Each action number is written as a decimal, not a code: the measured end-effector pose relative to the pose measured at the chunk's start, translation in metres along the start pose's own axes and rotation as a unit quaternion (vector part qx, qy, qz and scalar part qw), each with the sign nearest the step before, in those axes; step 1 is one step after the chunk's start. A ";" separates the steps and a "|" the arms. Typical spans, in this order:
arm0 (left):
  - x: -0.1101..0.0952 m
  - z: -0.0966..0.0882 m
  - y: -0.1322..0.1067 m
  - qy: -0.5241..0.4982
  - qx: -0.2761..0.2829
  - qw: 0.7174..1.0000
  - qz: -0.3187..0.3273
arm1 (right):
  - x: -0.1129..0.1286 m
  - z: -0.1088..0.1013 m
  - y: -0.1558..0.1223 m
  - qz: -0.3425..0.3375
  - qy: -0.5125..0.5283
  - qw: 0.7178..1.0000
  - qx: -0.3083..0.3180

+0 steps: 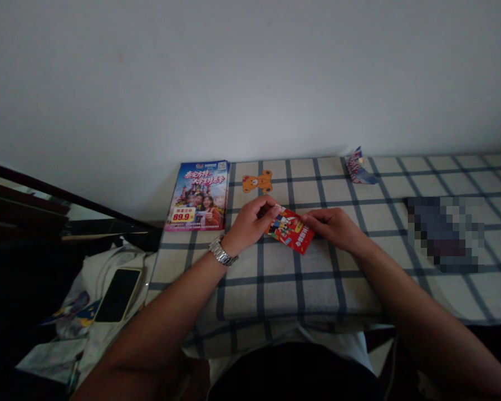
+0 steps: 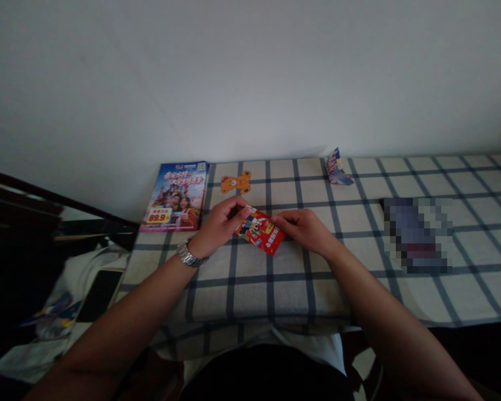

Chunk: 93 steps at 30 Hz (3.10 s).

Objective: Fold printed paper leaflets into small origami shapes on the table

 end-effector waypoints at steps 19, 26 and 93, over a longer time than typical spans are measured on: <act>0.005 -0.003 0.002 -0.009 -0.016 1.000 -0.015 | -0.002 -0.001 -0.001 0.043 0.109 0.993 0.008; 0.010 -0.002 0.003 0.007 -0.022 0.999 -0.028 | -0.011 0.001 0.000 0.075 0.146 0.986 0.003; 0.003 0.001 -0.001 -0.096 -0.024 0.995 -0.024 | -0.002 -0.001 0.001 0.018 0.216 0.969 -0.119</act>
Point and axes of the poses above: each hand's wrist, its own y-axis towards the middle knuckle, its own z-axis out of the palm, x = y × z, the point moved 2 cm from there along y, towards the middle knuckle, and after that the axes turned 4 degrees about y, right-handed, at the moved point
